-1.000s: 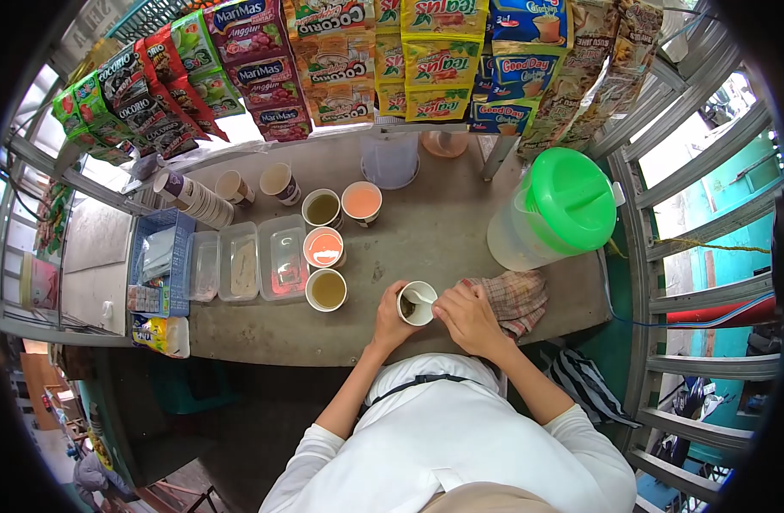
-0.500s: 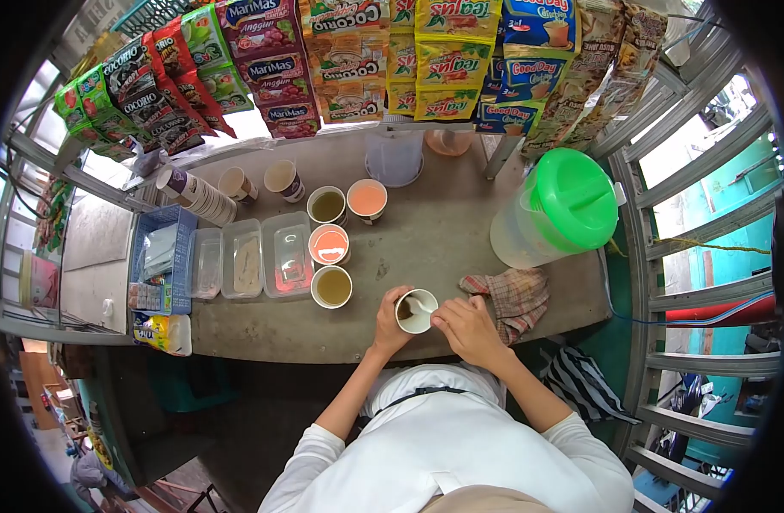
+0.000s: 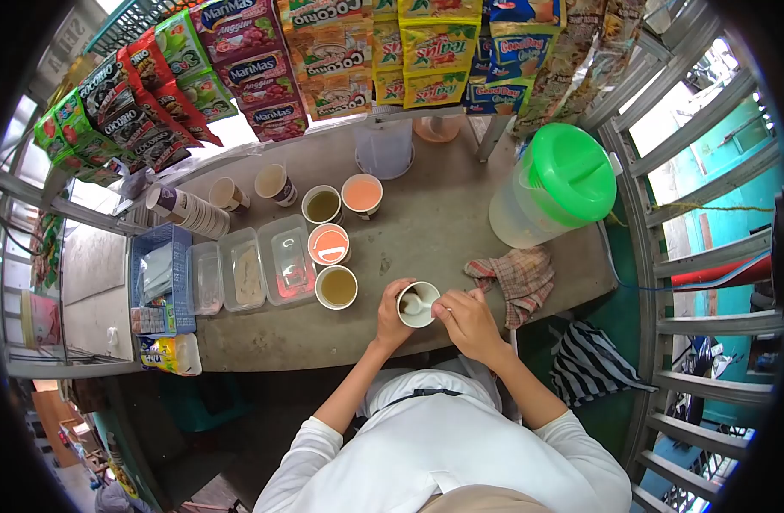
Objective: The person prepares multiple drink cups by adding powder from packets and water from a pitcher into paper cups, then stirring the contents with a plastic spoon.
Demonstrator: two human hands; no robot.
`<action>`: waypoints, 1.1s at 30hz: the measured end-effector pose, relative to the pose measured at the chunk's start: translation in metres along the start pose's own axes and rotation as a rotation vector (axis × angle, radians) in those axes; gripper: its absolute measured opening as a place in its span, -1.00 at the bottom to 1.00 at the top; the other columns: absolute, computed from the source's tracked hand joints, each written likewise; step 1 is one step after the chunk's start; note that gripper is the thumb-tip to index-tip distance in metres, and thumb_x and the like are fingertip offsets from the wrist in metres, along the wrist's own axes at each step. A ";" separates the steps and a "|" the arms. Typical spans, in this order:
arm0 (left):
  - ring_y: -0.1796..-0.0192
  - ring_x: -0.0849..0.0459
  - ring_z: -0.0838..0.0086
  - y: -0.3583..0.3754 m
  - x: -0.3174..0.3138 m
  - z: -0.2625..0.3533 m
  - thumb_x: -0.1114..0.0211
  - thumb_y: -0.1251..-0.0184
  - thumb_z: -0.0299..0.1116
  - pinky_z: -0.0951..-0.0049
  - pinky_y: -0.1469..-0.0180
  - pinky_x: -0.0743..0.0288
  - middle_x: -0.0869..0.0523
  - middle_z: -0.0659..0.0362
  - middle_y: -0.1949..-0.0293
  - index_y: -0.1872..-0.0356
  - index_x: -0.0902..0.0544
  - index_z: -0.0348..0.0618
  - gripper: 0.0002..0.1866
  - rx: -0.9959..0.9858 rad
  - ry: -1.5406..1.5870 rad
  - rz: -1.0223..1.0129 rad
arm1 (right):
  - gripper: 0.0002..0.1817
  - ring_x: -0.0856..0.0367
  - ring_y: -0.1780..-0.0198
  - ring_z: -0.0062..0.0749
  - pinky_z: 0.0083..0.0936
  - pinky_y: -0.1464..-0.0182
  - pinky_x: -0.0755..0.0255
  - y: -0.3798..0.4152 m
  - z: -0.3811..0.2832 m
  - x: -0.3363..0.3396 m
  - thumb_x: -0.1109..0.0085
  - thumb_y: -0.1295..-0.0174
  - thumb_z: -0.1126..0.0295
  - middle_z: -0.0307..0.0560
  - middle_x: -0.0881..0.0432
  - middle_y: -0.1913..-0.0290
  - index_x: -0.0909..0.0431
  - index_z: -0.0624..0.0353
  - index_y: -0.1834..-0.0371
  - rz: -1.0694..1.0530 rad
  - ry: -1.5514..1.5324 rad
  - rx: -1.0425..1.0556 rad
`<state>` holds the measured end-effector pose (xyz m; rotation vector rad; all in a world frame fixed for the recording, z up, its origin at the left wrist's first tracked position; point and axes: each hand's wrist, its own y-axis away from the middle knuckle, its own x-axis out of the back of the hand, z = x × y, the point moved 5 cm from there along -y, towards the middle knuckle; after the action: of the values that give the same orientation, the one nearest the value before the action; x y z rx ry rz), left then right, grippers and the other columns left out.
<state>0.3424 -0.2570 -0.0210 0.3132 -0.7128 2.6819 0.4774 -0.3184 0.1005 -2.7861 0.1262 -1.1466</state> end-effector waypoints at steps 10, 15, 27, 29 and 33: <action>-0.03 -0.70 0.21 -0.010 -0.009 0.003 -0.59 0.13 -0.52 0.33 -0.07 -0.58 -0.65 -0.01 -0.05 -0.14 -0.32 -0.17 -0.24 -0.011 -0.059 0.010 | -0.77 -0.49 0.30 -0.25 -0.36 0.15 -0.15 -0.006 0.003 0.010 0.02 -0.41 0.26 -0.13 -0.55 0.36 -0.54 0.15 0.30 -0.001 0.007 -0.015; -0.03 -0.70 0.22 -0.011 -0.021 0.003 -0.59 0.13 -0.52 0.34 -0.07 -0.57 -0.66 0.00 -0.04 -0.14 -0.32 -0.17 -0.23 0.015 -0.031 0.040 | -0.79 -0.55 0.26 -0.28 -0.36 0.14 -0.18 -0.006 0.014 0.021 0.01 -0.41 0.25 -0.16 -0.59 0.31 -0.55 0.14 0.23 0.054 -0.016 0.048; -0.05 -0.69 0.21 -0.014 -0.043 0.001 -0.61 0.13 -0.48 0.33 -0.10 -0.56 -0.64 -0.03 -0.07 -0.13 -0.33 -0.18 -0.23 0.017 -0.064 0.101 | -0.81 -0.54 0.22 -0.28 -0.36 0.12 -0.20 0.004 0.033 0.034 0.03 -0.41 0.32 -0.17 -0.60 0.30 -0.57 0.14 0.25 0.011 0.108 0.116; -0.05 -0.69 0.21 -0.014 -0.044 0.002 -0.61 0.13 -0.48 0.33 -0.10 -0.56 -0.64 -0.03 -0.07 -0.13 -0.33 -0.18 -0.23 0.019 -0.066 0.104 | -0.80 -0.54 0.22 -0.28 -0.36 0.12 -0.20 0.006 0.037 0.031 0.03 -0.40 0.33 -0.16 -0.60 0.30 -0.57 0.14 0.26 -0.030 0.103 0.121; -0.05 -0.69 0.21 -0.011 -0.044 0.001 -0.61 0.12 -0.47 0.34 -0.09 -0.56 -0.64 -0.03 -0.07 -0.13 -0.33 -0.19 -0.23 0.022 -0.059 0.106 | -0.79 -0.54 0.23 -0.27 -0.35 0.12 -0.20 0.007 0.037 0.032 0.04 -0.41 0.32 -0.15 -0.60 0.31 -0.57 0.15 0.27 -0.040 0.059 0.113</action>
<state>0.3869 -0.2609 -0.0285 0.3719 -0.7375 2.7919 0.5258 -0.3257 0.0962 -2.6696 0.0105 -1.2059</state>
